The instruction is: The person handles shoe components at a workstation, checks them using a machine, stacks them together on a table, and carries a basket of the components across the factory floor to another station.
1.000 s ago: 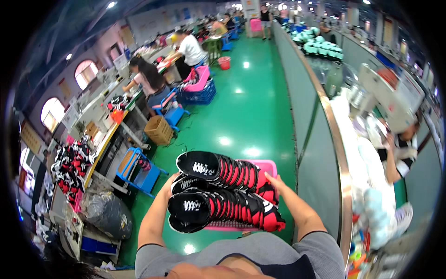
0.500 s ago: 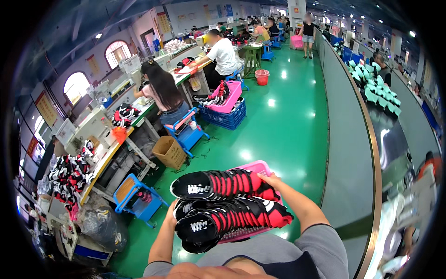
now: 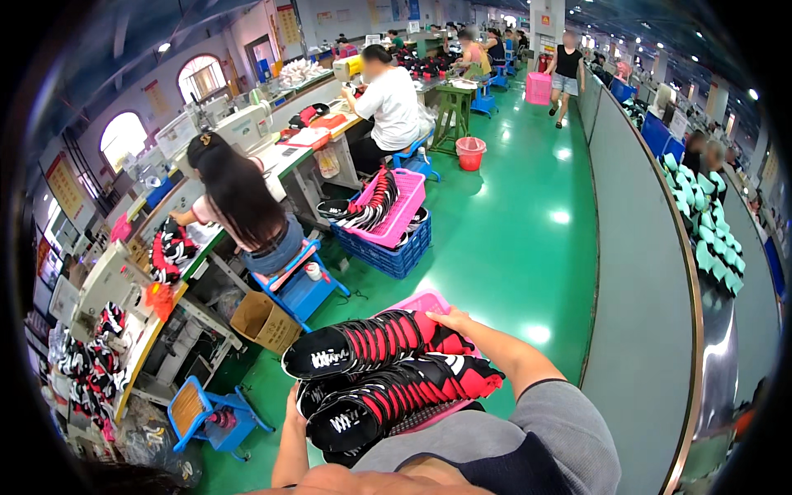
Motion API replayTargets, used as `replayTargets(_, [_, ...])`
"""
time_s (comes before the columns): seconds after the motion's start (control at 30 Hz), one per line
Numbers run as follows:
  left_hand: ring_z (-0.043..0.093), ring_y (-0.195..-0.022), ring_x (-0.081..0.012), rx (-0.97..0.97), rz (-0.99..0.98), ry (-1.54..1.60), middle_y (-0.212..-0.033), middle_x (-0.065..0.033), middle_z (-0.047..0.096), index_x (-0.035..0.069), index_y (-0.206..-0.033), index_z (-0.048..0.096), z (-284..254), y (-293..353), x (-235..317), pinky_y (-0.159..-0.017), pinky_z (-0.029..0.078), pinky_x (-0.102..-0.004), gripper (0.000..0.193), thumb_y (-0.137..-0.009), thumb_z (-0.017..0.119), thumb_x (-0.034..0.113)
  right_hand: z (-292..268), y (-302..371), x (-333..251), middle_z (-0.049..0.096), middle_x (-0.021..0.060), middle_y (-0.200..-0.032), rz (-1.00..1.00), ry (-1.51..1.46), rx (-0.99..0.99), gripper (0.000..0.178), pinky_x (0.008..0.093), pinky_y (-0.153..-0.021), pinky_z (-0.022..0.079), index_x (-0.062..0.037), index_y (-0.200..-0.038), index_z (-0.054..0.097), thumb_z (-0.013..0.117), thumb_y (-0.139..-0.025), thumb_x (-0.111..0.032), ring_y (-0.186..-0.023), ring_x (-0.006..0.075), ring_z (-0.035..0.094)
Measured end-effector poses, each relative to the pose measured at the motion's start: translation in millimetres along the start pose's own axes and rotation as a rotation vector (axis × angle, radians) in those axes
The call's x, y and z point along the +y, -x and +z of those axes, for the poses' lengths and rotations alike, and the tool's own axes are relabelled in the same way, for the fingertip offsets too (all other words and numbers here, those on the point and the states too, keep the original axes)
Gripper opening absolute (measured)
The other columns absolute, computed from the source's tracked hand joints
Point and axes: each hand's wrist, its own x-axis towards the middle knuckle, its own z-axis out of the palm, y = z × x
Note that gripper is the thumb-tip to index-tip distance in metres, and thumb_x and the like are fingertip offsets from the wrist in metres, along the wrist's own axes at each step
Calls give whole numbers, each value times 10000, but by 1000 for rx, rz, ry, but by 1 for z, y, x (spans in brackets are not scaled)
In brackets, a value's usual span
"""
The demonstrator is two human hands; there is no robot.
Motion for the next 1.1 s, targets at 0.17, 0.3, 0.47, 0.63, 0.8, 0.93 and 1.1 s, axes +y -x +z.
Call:
replayTargets(0.17, [539,-1124,-363,34,-56,177,-1236,-165,569,57,-1280,508,6,-104,-7,-979,430,-495,533,-924,381,432,-28,-120,-84,362,269,-1399,9,217,-122,1204,408,-1072,318,8,-1415,286,587,-588,-814,-1305,370,364])
replayTargets(0.3, [533,-1129,-362,248,129,291,-1232,-154,573,70,-1270,517,3,-161,-27,-990,421,-487,539,-908,434,460,-9,-216,-143,349,291,-1398,-122,336,-218,1232,442,-1072,313,1,-1420,268,550,-574,-849,-1314,408,332])
replayTargets(0.47, [525,-1145,-365,396,68,435,-1254,-154,559,77,-1283,509,1,-189,-46,-980,425,-506,604,-897,414,531,46,-317,-180,317,311,-1406,-131,524,-387,1258,438,-1062,326,-15,-1447,207,542,-573,-855,-1304,409,351])
replayTargets(0.63, [523,-1151,-358,510,134,584,-1261,-144,556,65,-1289,502,-28,-270,-76,-989,420,-495,619,-900,401,536,110,-415,-190,248,310,-1438,-85,691,-452,1219,505,-1082,252,-116,-1476,159,502,-582,-870,-1342,424,271])
replayTargets(0.8, [566,-1101,-333,624,130,562,-1199,-134,600,52,-1249,540,-92,-318,-80,-959,454,-467,612,-874,470,531,188,-499,-183,235,288,-1458,-102,739,-447,1203,551,-1076,236,-191,-1489,127,491,-574,-882,-1358,420,246])
replayTargets(0.93, [568,-1100,-332,738,67,639,-1207,-135,594,50,-1254,537,-134,-347,-104,-966,450,-480,656,-856,481,568,236,-540,-183,329,273,-1403,-88,814,-495,1176,549,-1041,294,-205,-1481,161,509,-575,-870,-1289,419,368])
replayTargets(1.1, [556,-1113,-338,821,-60,653,-1204,-123,596,72,-1261,535,-171,-384,-116,-954,453,-495,678,-827,516,593,263,-583,-160,306,322,-1399,-76,806,-504,1149,509,-1047,307,-172,-1479,166,540,-614,-828,-1307,439,333])
